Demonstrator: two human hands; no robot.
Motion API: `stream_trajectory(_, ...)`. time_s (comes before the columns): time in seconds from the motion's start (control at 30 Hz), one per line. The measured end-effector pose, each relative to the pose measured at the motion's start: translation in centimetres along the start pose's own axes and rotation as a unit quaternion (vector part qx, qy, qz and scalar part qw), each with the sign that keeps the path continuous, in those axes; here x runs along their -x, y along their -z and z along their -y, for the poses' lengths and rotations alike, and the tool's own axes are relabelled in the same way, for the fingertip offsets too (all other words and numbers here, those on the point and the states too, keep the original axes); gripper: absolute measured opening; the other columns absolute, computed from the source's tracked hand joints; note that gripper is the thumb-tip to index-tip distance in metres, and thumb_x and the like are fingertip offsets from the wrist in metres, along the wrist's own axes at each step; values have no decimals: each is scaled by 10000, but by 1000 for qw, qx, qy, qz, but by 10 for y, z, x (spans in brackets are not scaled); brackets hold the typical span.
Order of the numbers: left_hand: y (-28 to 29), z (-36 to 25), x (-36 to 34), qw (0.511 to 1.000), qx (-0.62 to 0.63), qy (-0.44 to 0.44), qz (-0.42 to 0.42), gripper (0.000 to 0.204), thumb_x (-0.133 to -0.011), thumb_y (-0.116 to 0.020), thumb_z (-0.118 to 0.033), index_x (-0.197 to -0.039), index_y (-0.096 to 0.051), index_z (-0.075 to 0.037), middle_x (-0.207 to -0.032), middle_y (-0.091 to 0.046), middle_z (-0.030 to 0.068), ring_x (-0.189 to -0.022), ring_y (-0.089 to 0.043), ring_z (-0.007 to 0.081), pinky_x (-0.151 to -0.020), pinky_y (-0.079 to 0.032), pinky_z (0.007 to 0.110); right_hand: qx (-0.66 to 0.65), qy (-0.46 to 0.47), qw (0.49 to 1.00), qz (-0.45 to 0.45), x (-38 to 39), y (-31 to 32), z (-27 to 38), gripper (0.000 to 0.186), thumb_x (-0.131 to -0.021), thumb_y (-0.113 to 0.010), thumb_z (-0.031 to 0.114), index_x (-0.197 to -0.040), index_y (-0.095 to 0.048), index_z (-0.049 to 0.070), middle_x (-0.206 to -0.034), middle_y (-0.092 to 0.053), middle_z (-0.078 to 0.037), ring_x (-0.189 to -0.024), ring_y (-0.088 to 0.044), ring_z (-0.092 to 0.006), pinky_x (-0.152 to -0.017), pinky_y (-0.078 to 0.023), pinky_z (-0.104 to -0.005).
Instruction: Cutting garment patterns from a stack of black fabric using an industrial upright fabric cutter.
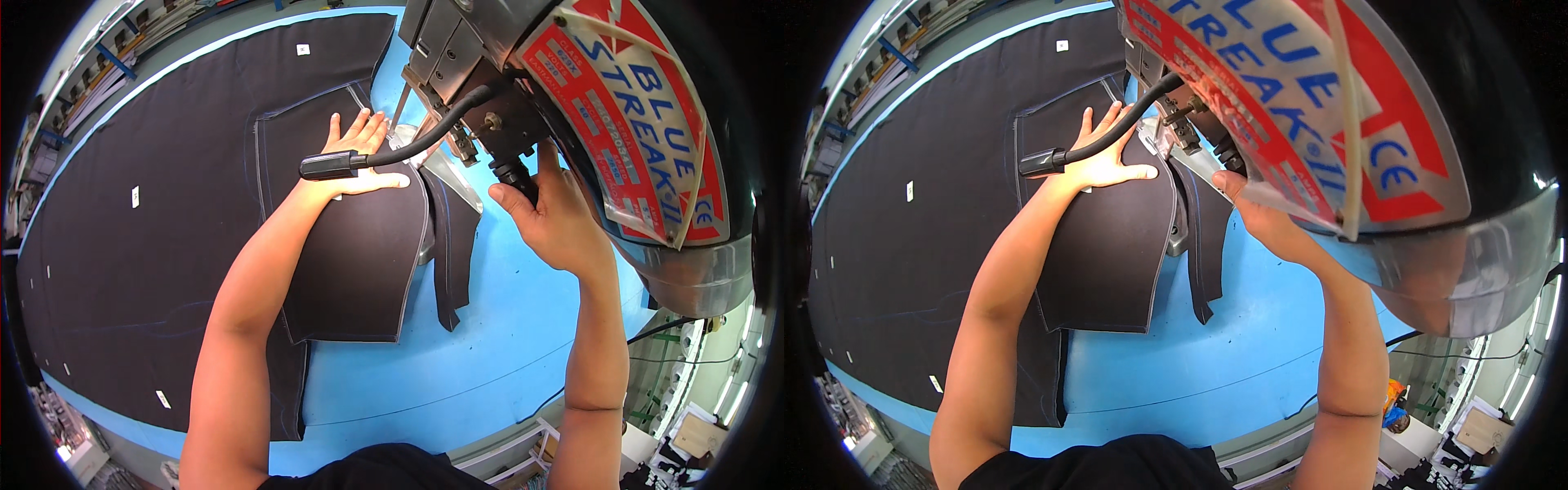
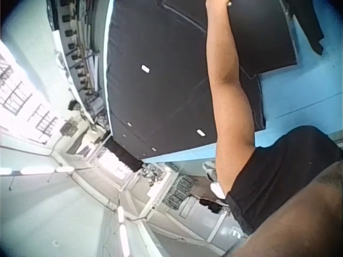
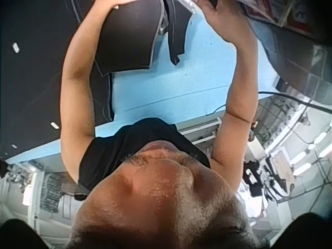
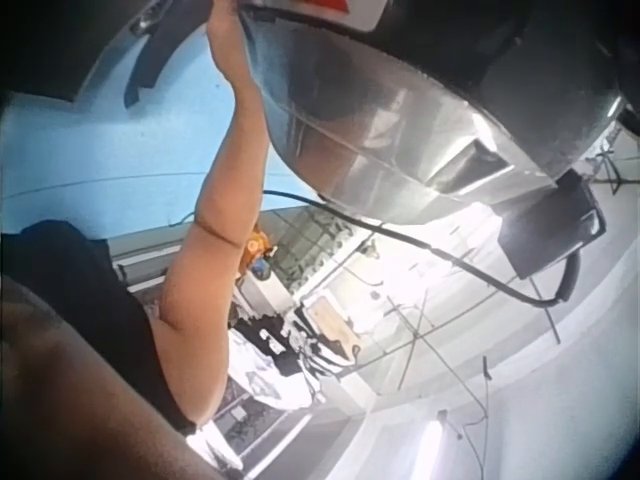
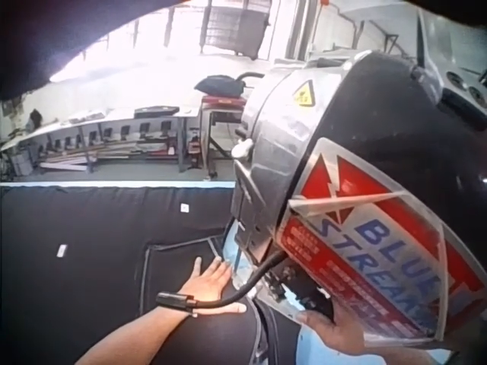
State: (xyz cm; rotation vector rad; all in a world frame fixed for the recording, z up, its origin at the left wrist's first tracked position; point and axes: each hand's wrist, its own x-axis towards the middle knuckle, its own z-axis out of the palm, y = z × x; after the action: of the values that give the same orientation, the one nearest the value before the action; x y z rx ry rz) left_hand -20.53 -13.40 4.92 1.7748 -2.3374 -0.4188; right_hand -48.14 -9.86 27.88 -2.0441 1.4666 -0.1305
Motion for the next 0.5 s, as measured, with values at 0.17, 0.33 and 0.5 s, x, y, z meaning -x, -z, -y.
stream_trajectory(0.17, -4, 2, -1, 1000, 14, 3, 11, 1377, -716, -541, -972, -1664, -161, -49, -1705, -224, 223, -1611, -96, 360, -1267, -5, 634, -3, -4, 1000, -15, -1, -1, 4, 670, -1013, -690, 277, -1467, -359, -89, -1175, -663, -236, -1023, -663, -319, -886, -535, -413)
stream_trajectory(0.33, -6, 1, 1, 1000, 6, 2, -24, 1381, -711, -544, -974, -1667, -150, -58, -1707, -208, 230, -1613, -85, 355, -1270, 10, 624, -8, -3, 1000, -15, -1, -2, 6, 691, -1010, -692, 286, -1477, -353, -93, -1183, -664, -243, -1033, -669, -330, -895, -533, -418)
stream_trajectory(0.5, 7, 8, -1, 1000, -13, 15, 1, 1369, -721, -539, -970, -1678, -105, -92, -1702, -202, 252, -1608, -86, 387, -1257, 2, 655, -9, -1, 1000, -17, -3, -1, 8, 711, -1007, -693, 295, -1488, -346, -97, -1190, -665, -249, -1044, -676, -341, -904, -531, -423)
